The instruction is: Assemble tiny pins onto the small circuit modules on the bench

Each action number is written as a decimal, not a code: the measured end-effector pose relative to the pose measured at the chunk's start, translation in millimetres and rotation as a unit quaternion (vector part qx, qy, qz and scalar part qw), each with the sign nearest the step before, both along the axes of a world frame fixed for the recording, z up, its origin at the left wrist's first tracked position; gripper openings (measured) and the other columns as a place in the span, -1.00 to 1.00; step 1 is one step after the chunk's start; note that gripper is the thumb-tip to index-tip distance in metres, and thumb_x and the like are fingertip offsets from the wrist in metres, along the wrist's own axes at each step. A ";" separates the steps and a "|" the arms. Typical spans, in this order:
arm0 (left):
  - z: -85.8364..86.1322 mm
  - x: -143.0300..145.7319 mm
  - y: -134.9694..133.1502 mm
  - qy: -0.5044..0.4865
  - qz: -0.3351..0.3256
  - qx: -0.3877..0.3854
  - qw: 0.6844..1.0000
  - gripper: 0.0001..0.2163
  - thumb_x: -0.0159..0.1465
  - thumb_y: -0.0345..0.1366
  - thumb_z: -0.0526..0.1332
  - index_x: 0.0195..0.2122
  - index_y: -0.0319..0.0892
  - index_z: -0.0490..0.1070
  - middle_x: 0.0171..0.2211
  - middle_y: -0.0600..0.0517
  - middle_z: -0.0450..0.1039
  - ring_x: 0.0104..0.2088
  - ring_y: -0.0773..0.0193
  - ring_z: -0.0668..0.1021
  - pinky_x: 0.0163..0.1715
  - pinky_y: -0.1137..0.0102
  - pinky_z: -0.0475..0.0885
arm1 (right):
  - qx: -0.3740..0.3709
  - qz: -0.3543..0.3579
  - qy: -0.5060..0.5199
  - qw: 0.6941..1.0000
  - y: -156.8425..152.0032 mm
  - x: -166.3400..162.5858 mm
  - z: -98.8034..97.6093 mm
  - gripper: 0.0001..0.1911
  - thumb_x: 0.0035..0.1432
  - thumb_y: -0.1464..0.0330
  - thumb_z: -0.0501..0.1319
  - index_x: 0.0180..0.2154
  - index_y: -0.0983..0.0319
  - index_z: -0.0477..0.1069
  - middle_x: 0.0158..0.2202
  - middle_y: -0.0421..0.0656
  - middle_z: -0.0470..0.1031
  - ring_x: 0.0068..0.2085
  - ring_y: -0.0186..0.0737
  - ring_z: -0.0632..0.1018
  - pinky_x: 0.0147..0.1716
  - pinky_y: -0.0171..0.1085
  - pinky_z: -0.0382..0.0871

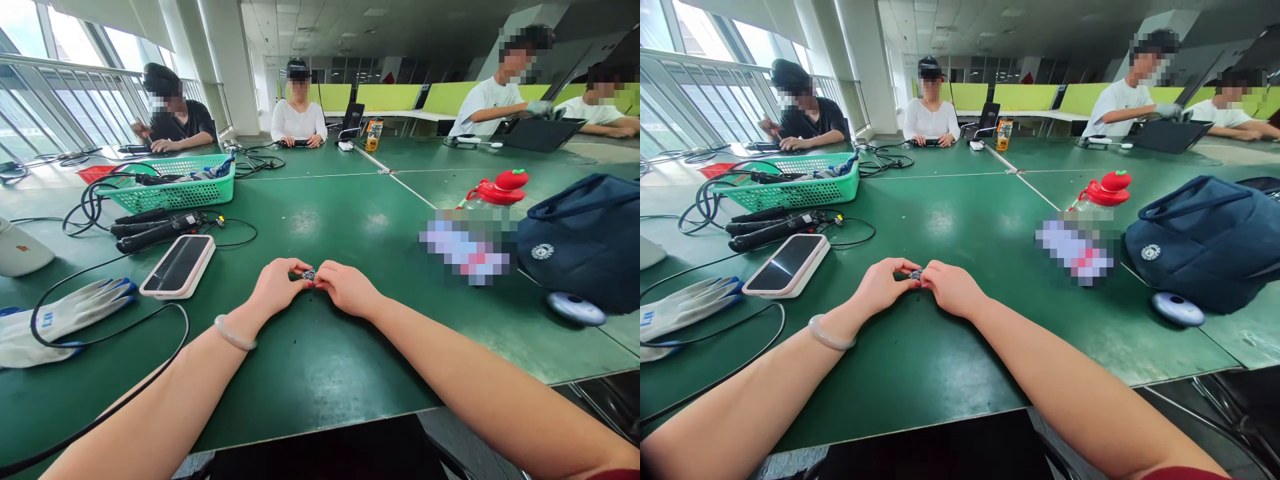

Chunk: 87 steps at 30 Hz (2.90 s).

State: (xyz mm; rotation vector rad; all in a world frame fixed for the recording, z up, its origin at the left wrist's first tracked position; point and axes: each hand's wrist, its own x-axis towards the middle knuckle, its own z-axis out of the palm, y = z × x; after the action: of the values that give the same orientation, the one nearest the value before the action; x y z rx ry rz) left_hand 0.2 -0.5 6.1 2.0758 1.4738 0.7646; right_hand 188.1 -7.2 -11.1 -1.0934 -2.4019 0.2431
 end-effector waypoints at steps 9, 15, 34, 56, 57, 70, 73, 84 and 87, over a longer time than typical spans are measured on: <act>-0.1 1.7 -1.9 -0.058 -0.046 -0.034 0.997 -0.77 0.01 -0.15 0.37 -0.30 -0.06 0.53 -0.26 0.09 0.55 -0.19 0.20 0.54 -0.10 0.32 0.37 | 0.055 -0.008 0.104 0.993 0.6 -1.4 0.9 -0.85 0.24 0.50 0.09 -0.34 0.22 0.39 -0.30 -0.16 0.43 -0.32 -0.31 0.44 -0.31 -0.35 0.30; -1.4 2.0 -0.4 -0.102 -0.062 -0.073 0.990 -0.74 -0.02 -0.16 0.38 -0.31 -0.11 0.52 -0.28 0.06 0.54 -0.20 0.20 0.54 -0.08 0.30 0.37 | 0.101 0.000 0.075 0.992 -0.4 -0.8 0.9 -0.83 0.25 0.50 0.07 -0.33 0.22 0.40 -0.29 -0.16 0.44 -0.32 -0.31 0.44 -0.33 -0.35 0.31; -1.6 1.4 -2.7 -0.062 -0.080 -0.038 0.994 -0.74 0.00 -0.15 0.36 -0.26 -0.06 0.55 -0.24 0.06 0.53 -0.17 0.18 0.53 -0.07 0.28 0.38 | -0.194 -0.046 0.267 0.943 7.7 2.0 1.3 -0.81 -0.02 0.28 0.32 -0.38 0.21 0.36 -0.46 -0.30 0.32 -0.57 -0.46 0.24 -0.55 -0.39 0.14; -2.3 -2.5 3.3 -0.031 0.026 -0.037 0.998 -0.76 0.06 -0.20 0.30 -0.23 -0.07 0.53 -0.26 0.06 0.58 -0.20 0.18 0.57 -0.17 0.33 0.42 | -0.076 0.016 0.028 0.997 -5.1 -2.4 -0.7 -0.91 0.07 0.32 0.36 -0.33 0.19 0.55 -0.32 -0.20 0.47 -0.33 -0.32 0.47 -0.31 -0.32 0.29; -2.6 -2.5 3.6 -0.033 0.025 -0.037 0.998 -0.76 0.06 -0.19 0.30 -0.22 -0.07 0.53 -0.26 0.05 0.58 -0.19 0.18 0.57 -0.17 0.32 0.42 | -0.070 0.015 0.019 0.997 -5.3 -2.8 -1.3 -0.94 0.10 0.34 0.33 -0.34 0.19 0.55 -0.32 -0.20 0.47 -0.32 -0.32 0.47 -0.30 -0.31 0.29; -3.3 -2.2 4.3 -0.060 0.016 -0.035 0.997 -0.76 0.07 -0.20 0.30 -0.23 -0.08 0.53 -0.26 0.05 0.59 -0.20 0.19 0.57 -0.13 0.32 0.42 | -0.054 0.027 0.001 0.998 -7.1 -6.8 -2.6 -0.95 0.15 0.37 0.28 -0.34 0.20 0.53 -0.31 -0.18 0.47 -0.30 -0.30 0.48 -0.28 -0.31 0.31; -4.1 -2.1 4.8 -0.061 0.016 -0.033 0.997 -0.76 0.07 -0.19 0.31 -0.22 -0.09 0.53 -0.26 0.04 0.58 -0.20 0.19 0.57 -0.13 0.32 0.42 | -0.045 0.030 0.001 0.999 -5.5 -5.3 -2.3 -0.93 0.16 0.40 0.25 -0.37 0.22 0.51 -0.32 -0.18 0.47 -0.33 -0.31 0.46 -0.32 -0.32 0.29; -2.7 -1.1 4.0 -0.096 -0.008 -0.041 0.995 -0.74 0.07 -0.18 0.32 -0.21 -0.11 0.53 -0.26 0.01 0.59 -0.20 0.18 0.56 -0.10 0.28 0.41 | -0.123 -0.083 0.273 0.951 -1.8 5.0 9.1 -0.89 0.13 0.35 0.20 -0.40 0.22 0.47 -0.57 -0.26 0.46 -0.53 -0.34 0.47 -0.45 -0.34 0.33; -2.6 -0.5 3.9 -0.124 -0.025 -0.053 0.990 -0.73 0.06 -0.20 0.33 -0.21 -0.13 0.52 -0.25 0.00 0.59 -0.18 0.18 0.56 -0.07 0.27 0.41 | -0.135 -0.089 0.317 0.935 -2.1 5.3 8.4 -0.88 0.11 0.32 0.21 -0.40 0.23 0.47 -0.56 -0.24 0.48 -0.51 -0.33 0.48 -0.43 -0.32 0.38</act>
State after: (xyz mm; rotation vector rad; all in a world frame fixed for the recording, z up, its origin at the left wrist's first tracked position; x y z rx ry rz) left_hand -0.3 3.4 3.5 1.8569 1.2916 0.8710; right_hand 193.4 -9.3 -2.8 -1.1237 -1.7157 0.7562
